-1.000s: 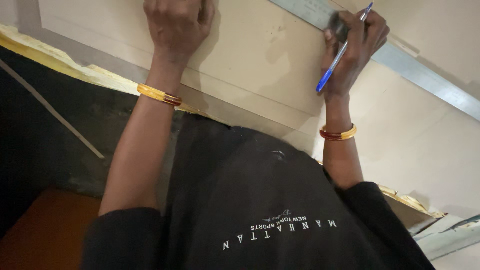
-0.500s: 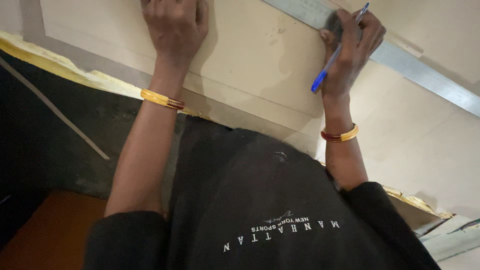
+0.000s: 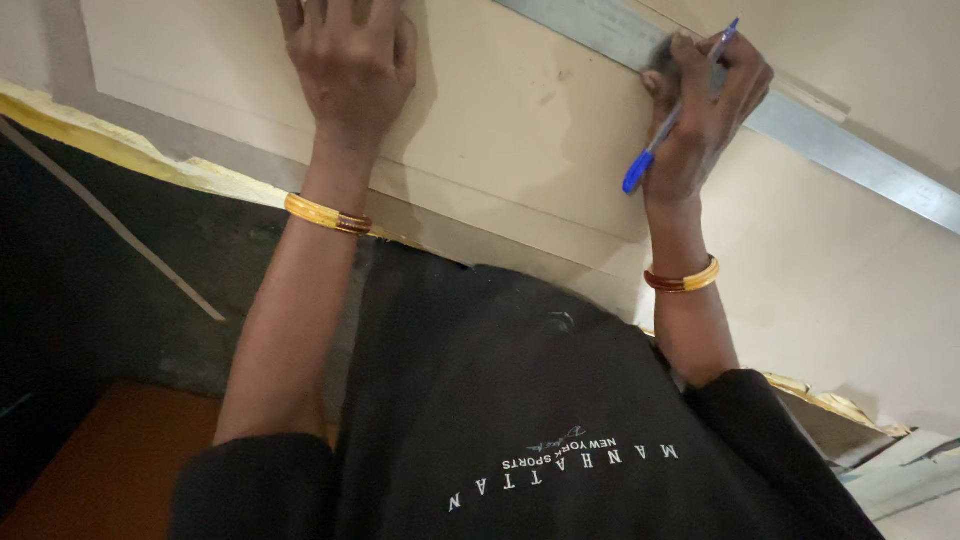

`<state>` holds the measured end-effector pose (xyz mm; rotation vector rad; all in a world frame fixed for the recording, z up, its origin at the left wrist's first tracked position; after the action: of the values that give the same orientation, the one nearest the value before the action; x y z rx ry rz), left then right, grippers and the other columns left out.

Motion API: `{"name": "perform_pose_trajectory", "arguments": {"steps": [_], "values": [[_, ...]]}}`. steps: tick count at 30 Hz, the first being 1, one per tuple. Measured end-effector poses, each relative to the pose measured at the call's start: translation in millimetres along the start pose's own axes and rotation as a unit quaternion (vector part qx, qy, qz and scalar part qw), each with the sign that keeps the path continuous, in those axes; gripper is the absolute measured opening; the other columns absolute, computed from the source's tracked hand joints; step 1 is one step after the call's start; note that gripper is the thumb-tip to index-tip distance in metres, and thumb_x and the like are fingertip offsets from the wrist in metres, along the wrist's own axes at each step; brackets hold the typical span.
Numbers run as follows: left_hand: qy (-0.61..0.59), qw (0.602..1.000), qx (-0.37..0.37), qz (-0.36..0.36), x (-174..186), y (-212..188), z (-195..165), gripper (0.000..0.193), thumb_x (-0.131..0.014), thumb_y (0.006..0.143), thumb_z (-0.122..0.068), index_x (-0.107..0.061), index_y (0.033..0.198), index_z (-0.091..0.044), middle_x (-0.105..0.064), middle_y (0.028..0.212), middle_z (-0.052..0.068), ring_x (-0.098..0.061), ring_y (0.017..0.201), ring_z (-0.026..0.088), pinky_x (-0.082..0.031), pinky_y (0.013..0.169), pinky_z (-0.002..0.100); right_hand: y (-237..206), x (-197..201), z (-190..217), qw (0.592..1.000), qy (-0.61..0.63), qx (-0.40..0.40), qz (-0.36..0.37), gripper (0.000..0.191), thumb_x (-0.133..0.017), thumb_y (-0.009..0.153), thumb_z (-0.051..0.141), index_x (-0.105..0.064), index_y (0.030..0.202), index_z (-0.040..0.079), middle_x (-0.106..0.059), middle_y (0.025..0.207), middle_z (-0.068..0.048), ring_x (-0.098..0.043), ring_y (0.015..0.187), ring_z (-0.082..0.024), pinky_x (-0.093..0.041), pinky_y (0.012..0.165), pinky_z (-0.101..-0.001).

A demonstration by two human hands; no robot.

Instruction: The person marks straight lines on a large flat board using a long steel ruler and a pen, repositioning the ruler repeatedly to draw a grid of layout lines. They then use a drafting compass to draw circles on the board and continue marking lines with the ruler.

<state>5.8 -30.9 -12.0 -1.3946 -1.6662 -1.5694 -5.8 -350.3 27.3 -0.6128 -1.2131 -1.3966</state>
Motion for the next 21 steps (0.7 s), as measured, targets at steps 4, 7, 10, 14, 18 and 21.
{"name": "perform_pose_trajectory", "arguments": {"steps": [4, 7, 10, 14, 18, 21], "values": [[-0.004, 1.0, 0.008, 0.016, -3, 0, 1, 0.039, -0.07, 0.087, 0.0, -0.07, 0.125, -0.009, -0.061, 0.117, 0.012, -0.061, 0.108, 0.029, -0.038, 0.113, 0.051, 0, -3, -3, 0.999, 0.02, -0.025, 0.017, 0.033, -0.085, 0.096, -0.002, -0.075, 0.126, 0.006, -0.054, 0.131, -0.008, -0.05, 0.127, -0.028, -0.047, 0.109, -0.0408], [0.0, 0.999, 0.018, 0.031, -5, 0, 3, 0.043, -0.07, 0.086, 0.001, -0.07, 0.128, -0.009, -0.062, 0.116, 0.012, -0.061, 0.107, 0.031, -0.036, 0.115, 0.053, 1, -1, 2, 1.0, 0.014, -0.013, 0.001, 0.029, -0.09, 0.098, 0.002, -0.075, 0.123, 0.006, -0.054, 0.131, -0.009, -0.049, 0.126, -0.028, -0.045, 0.109, -0.0419], [0.006, 0.999, 0.018, 0.031, -3, 1, 2, 0.046, -0.07, 0.087, -0.003, -0.068, 0.132, -0.009, -0.063, 0.124, 0.014, -0.06, 0.113, 0.035, -0.031, 0.117, 0.057, 10, 4, 12, 0.999, 0.029, -0.014, 0.008, 0.033, -0.092, 0.098, 0.003, -0.073, 0.126, 0.005, -0.055, 0.131, -0.009, -0.049, 0.125, -0.029, -0.044, 0.109, -0.0414], [0.026, 0.999, 0.017, 0.01, 2, 8, 1, 0.047, -0.067, 0.095, -0.009, -0.064, 0.142, -0.011, -0.061, 0.136, 0.024, -0.056, 0.123, 0.044, -0.026, 0.116, 0.062, 47, 16, 41, 0.997, 0.076, 0.004, -0.022, 0.034, -0.085, 0.09, 0.005, -0.07, 0.121, -0.001, -0.059, 0.116, -0.013, -0.055, 0.111, -0.029, -0.047, 0.096, -0.0419], [-0.014, 0.999, 0.039, 0.034, 1, 12, 2, 0.046, -0.063, 0.103, -0.006, -0.064, 0.148, -0.011, -0.059, 0.14, 0.029, -0.051, 0.132, 0.048, -0.028, 0.118, 0.064, 96, -19, 78, 0.897, 0.433, -0.082, -0.034, 0.026, -0.064, 0.104, 0.021, -0.069, 0.113, -0.003, -0.07, 0.093, -0.009, -0.065, 0.08, -0.019, -0.052, 0.072, -0.0316], [-0.039, 0.998, 0.04, -0.003, 4, 15, 4, 0.04, -0.064, 0.105, -0.011, -0.066, 0.145, -0.008, -0.056, 0.142, 0.033, -0.047, 0.136, 0.051, -0.029, 0.118, 0.064, 139, -96, 127, 0.844, 0.533, -0.017, 0.059, 0.019, -0.074, 0.11, 0.014, -0.067, 0.104, -0.002, -0.07, 0.093, -0.012, -0.069, 0.078, -0.018, -0.054, 0.07, -0.031]]}}
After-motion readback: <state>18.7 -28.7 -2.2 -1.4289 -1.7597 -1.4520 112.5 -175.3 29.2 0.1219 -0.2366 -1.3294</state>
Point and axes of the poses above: each hand's wrist, its own y-axis towards the middle knuckle, its own x-axis out of the back of the hand, z = x × y, the point moved 7 cm from there along y, towards the middle knuckle
